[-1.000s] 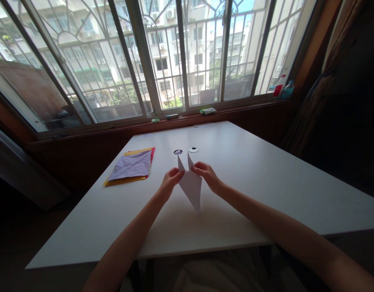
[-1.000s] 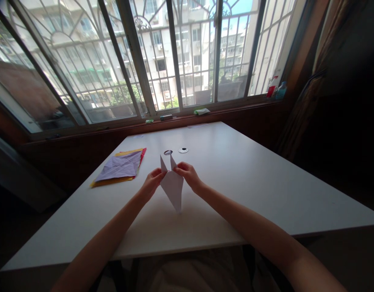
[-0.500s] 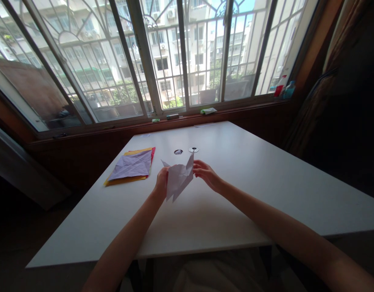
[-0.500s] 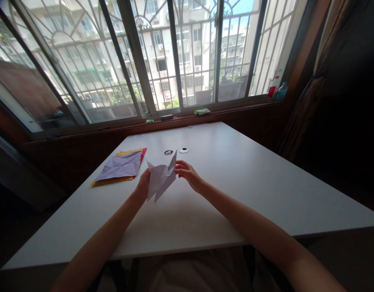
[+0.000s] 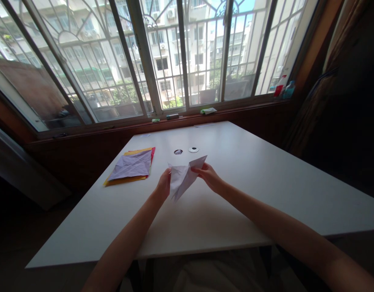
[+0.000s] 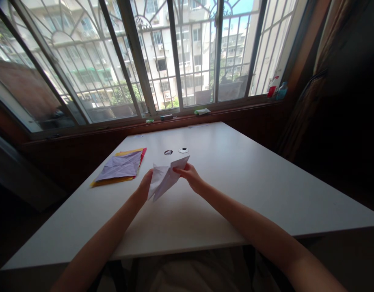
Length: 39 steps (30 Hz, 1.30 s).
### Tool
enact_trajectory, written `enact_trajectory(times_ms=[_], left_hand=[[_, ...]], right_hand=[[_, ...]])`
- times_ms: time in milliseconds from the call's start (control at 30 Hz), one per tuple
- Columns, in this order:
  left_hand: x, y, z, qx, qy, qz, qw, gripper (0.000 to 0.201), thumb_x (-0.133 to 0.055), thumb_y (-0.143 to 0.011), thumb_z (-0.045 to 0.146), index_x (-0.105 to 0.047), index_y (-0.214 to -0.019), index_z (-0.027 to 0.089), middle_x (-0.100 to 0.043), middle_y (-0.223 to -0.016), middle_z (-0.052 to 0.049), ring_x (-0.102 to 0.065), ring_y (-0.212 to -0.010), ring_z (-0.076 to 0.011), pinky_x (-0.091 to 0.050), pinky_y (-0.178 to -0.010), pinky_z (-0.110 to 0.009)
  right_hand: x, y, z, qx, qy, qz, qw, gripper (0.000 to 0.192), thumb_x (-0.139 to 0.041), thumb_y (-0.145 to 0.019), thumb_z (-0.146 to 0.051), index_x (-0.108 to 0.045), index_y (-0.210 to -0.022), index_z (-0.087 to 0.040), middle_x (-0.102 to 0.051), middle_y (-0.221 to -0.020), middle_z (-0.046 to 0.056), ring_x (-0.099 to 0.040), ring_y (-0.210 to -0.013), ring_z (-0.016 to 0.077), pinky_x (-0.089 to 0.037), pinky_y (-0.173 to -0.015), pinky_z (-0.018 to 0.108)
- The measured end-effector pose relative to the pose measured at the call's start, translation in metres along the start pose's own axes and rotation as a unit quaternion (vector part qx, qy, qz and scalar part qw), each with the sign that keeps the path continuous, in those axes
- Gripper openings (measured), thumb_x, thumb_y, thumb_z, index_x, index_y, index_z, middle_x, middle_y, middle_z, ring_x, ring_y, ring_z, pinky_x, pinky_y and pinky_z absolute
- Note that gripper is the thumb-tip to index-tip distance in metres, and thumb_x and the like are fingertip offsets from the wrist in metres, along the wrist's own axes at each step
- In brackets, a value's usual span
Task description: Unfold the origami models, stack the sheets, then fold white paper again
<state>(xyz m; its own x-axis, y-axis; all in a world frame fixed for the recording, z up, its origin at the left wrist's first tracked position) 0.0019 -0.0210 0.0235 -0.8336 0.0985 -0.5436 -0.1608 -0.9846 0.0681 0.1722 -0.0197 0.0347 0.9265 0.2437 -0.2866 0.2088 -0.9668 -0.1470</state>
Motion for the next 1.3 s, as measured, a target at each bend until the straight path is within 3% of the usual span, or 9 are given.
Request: enact_trajectory(times_ms=[167,300,500,700,867,1033,1200,1300], left_hand=[[0.0,-0.006,-0.001,-0.013,0.036,-0.056,0.998,0.045,-0.059,-0.07,0.053,-0.061,-0.096,0.016,-0.066,-0.095,-0.008,-0.06,-0.095,-0.0217,-0.045,-0.083,-0.032],[-0.001,-0.005,-0.002,-0.047,-0.002,-0.081,0.996,0.039,-0.071,-0.065,0.033,-0.062,-0.098,0.015,-0.065,-0.099,-0.006,-0.06,-0.091,-0.0165,-0.044,-0.081,-0.026],[-0.001,-0.008,-0.004,-0.089,0.021,0.034,0.995,0.034,-0.075,-0.058,0.017,-0.064,-0.09,0.014,-0.067,-0.096,-0.005,-0.06,-0.094,-0.0186,-0.046,-0.084,-0.029],[0.004,-0.008,0.0,-0.109,0.01,0.142,0.984,0.035,-0.075,-0.058,0.012,-0.064,-0.09,0.017,-0.067,-0.096,-0.004,-0.06,-0.095,-0.0199,-0.048,-0.081,-0.029],[0.008,-0.007,0.003,-0.114,-0.006,0.172,0.979,0.034,-0.076,-0.058,0.016,-0.064,-0.089,0.017,-0.067,-0.096,-0.004,-0.061,-0.093,-0.0187,-0.049,-0.079,-0.029],[0.014,-0.008,0.006,-0.138,-0.013,0.187,0.972,0.027,-0.075,-0.059,0.019,-0.063,-0.083,0.015,-0.067,-0.088,-0.004,-0.062,-0.082,-0.0152,-0.048,-0.075,-0.027],[0.032,-0.013,0.006,-0.123,-0.089,0.289,0.945,0.034,-0.076,-0.057,0.021,-0.055,-0.084,0.016,-0.058,-0.068,0.002,-0.057,-0.059,-0.0092,-0.045,-0.063,-0.025],[0.041,-0.015,0.007,-0.124,-0.114,0.317,0.933,0.043,-0.077,-0.053,0.015,-0.05,-0.086,0.016,-0.055,-0.07,0.002,-0.055,-0.06,-0.0097,-0.043,-0.065,-0.027]], right_hand=[[0.006,-0.004,0.003,-0.016,-0.05,0.068,0.996,0.029,-0.072,-0.06,-0.029,-0.064,-0.087,-0.019,-0.068,-0.091,0.005,-0.061,-0.083,0.0188,-0.048,-0.075,0.032],[0.011,-0.008,0.009,-0.019,-0.077,0.103,0.991,0.024,-0.069,-0.062,-0.028,-0.063,-0.084,-0.019,-0.067,-0.091,0.005,-0.062,-0.083,0.018,-0.05,-0.075,0.03],[0.015,-0.009,0.01,-0.023,-0.07,0.164,0.984,0.023,-0.071,-0.058,-0.023,-0.063,-0.079,-0.018,-0.068,-0.084,0.003,-0.062,-0.077,0.0163,-0.05,-0.075,0.032],[0.012,-0.005,0.003,-0.004,-0.056,0.169,0.984,0.027,-0.073,-0.056,-0.026,-0.064,-0.079,-0.017,-0.067,-0.086,0.004,-0.061,-0.078,0.0164,-0.048,-0.078,0.033],[0.012,-0.005,0.002,0.021,-0.049,0.178,0.983,0.029,-0.071,-0.057,-0.029,-0.062,-0.081,-0.018,-0.066,-0.089,0.005,-0.06,-0.083,0.0181,-0.047,-0.075,0.033],[0.018,-0.01,0.006,0.019,-0.016,0.226,0.974,0.028,-0.067,-0.058,-0.035,-0.057,-0.078,-0.018,-0.063,-0.081,0.004,-0.057,-0.075,0.0159,-0.046,-0.064,0.029],[0.027,-0.014,0.01,0.013,0.046,0.268,0.962,0.031,-0.066,-0.055,-0.034,-0.051,-0.079,-0.02,-0.057,-0.075,0.001,-0.055,-0.066,0.0141,-0.045,-0.059,0.028],[0.032,-0.015,0.011,0.0,0.07,0.274,0.959,0.034,-0.069,-0.051,-0.026,-0.049,-0.079,-0.021,-0.053,-0.069,-0.001,-0.054,-0.064,0.0147,-0.045,-0.056,0.028]])
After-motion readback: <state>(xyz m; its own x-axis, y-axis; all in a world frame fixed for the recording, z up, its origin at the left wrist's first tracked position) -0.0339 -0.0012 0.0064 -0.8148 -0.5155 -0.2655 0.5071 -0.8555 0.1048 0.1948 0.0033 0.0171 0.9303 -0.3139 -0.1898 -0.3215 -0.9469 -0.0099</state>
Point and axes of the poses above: each hand's wrist, its own y-axis away from the middle knuckle, its own x-axis out of the back of the hand, z = x × y, the point moved 1 cm from there along -y, towards the middle knuckle
